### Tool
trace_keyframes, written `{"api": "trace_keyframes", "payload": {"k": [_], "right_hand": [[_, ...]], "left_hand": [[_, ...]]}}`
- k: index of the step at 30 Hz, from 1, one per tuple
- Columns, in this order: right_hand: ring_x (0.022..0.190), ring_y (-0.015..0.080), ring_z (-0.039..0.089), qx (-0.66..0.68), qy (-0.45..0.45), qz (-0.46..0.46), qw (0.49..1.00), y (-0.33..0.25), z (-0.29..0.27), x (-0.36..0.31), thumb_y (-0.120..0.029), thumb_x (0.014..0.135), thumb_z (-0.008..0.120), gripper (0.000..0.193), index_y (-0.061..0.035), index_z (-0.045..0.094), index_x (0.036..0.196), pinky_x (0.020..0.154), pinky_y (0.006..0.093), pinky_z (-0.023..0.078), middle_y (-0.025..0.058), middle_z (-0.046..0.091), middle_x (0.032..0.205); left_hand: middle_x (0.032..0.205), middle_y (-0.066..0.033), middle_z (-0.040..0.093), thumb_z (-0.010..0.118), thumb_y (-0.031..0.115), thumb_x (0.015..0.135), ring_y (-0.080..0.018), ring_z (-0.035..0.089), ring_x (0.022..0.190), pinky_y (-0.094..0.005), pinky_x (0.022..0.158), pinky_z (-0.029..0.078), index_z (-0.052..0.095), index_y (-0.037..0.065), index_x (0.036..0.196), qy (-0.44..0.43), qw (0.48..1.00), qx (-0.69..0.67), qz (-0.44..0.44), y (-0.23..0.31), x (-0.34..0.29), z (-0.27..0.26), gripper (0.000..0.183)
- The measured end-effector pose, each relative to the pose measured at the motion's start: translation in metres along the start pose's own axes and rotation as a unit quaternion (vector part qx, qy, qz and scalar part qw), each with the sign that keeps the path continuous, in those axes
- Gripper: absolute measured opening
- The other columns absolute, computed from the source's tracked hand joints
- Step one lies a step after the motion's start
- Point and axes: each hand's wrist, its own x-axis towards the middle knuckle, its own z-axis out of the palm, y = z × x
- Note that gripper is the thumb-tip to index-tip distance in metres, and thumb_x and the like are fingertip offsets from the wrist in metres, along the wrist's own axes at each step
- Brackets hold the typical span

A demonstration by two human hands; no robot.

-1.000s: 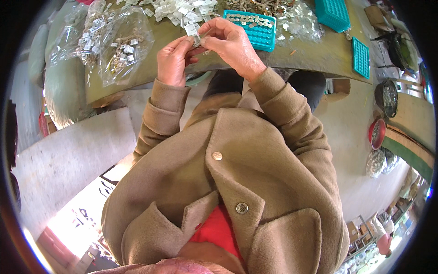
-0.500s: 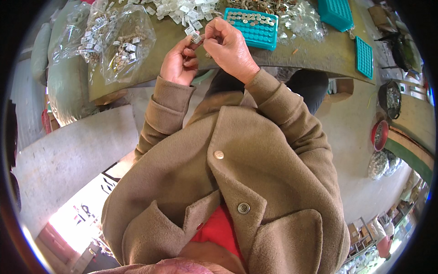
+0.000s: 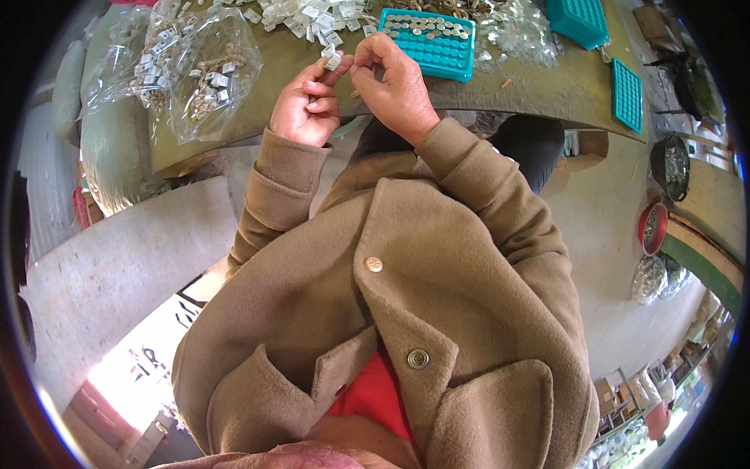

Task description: The person repeatedly picks small white rectangular modules and metal rings from a table, inserts the rings into the modules, and places the assembled units into a blue tray. The person also gathers loose modules into a clear plastic bag.

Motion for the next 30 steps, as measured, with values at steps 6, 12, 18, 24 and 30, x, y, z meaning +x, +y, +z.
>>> {"api": "trace_keyframes", "payload": {"k": [6, 12, 18, 24, 30], "right_hand": [[0.078, 0.0144, 0.06, -0.089, 0.031, -0.031, 0.995, 0.002, -0.002, 0.001, -0.005, 0.087, 0.067, 0.011, -0.004, 0.058, 0.093, 0.066, 0.0316, 0.05, 0.0035, 0.061, 0.08], [0.088, 0.0297, 0.063, -0.298, 0.033, -0.141, 0.944, -0.005, -0.014, -0.006, -0.011, 0.083, 0.071, 0.012, -0.0063, 0.067, 0.094, 0.076, 0.0389, 0.051, 0.0087, 0.067, 0.088], [0.076, 0.03, 0.066, -0.323, 0.087, -0.101, 0.937, -0.009, -0.049, -0.003, -0.011, 0.087, 0.07, 0.009, -0.0045, 0.071, 0.092, 0.068, 0.0361, 0.053, 0.0114, 0.068, 0.087], [0.076, 0.0335, 0.066, -0.405, 0.104, -0.125, 0.9, 0.003, -0.07, 0.026, -0.015, 0.088, 0.067, 0.011, -0.0075, 0.073, 0.092, 0.067, 0.0403, 0.053, 0.0122, 0.067, 0.084], [0.076, 0.0302, 0.066, -0.477, 0.043, -0.149, 0.865, 0.021, -0.052, 0.042, -0.014, 0.088, 0.067, 0.012, -0.0089, 0.074, 0.097, 0.066, 0.037, 0.052, 0.0097, 0.066, 0.086]], "left_hand": [[0.121, -0.0133, 0.067, 0.057, 0.008, 0.099, -0.0018, 0.064, 0.064, -0.0121, 0.047, 0.049, 0.058, -0.002, 0.124, -0.008, 0.998, -0.058, -0.034, 0.007, 0.002, 0.0, 0.027], [0.121, -0.0132, 0.067, 0.058, 0.013, 0.1, -0.0123, 0.071, 0.095, -0.0173, 0.063, 0.06, 0.058, 0.0, 0.124, 0.023, 0.999, 0.036, -0.009, 0.003, 0.011, -0.007, 0.028], [0.109, -0.0125, 0.07, 0.06, 0.017, 0.099, -0.0153, 0.069, 0.097, -0.0241, 0.072, 0.06, 0.062, 0.001, 0.114, -0.007, 0.98, 0.18, 0.078, -0.002, 0.006, -0.006, 0.022], [0.099, -0.0119, 0.072, 0.061, 0.011, 0.096, -0.0144, 0.07, 0.083, -0.0256, 0.07, 0.059, 0.063, 0.001, 0.106, -0.017, 0.96, 0.269, 0.082, -0.02, 0.006, -0.002, 0.014], [0.096, -0.0117, 0.071, 0.061, 0.009, 0.095, -0.0153, 0.07, 0.084, -0.0263, 0.072, 0.06, 0.064, -0.002, 0.105, -0.016, 0.963, 0.256, 0.08, -0.031, 0.008, -0.005, 0.015]]}}
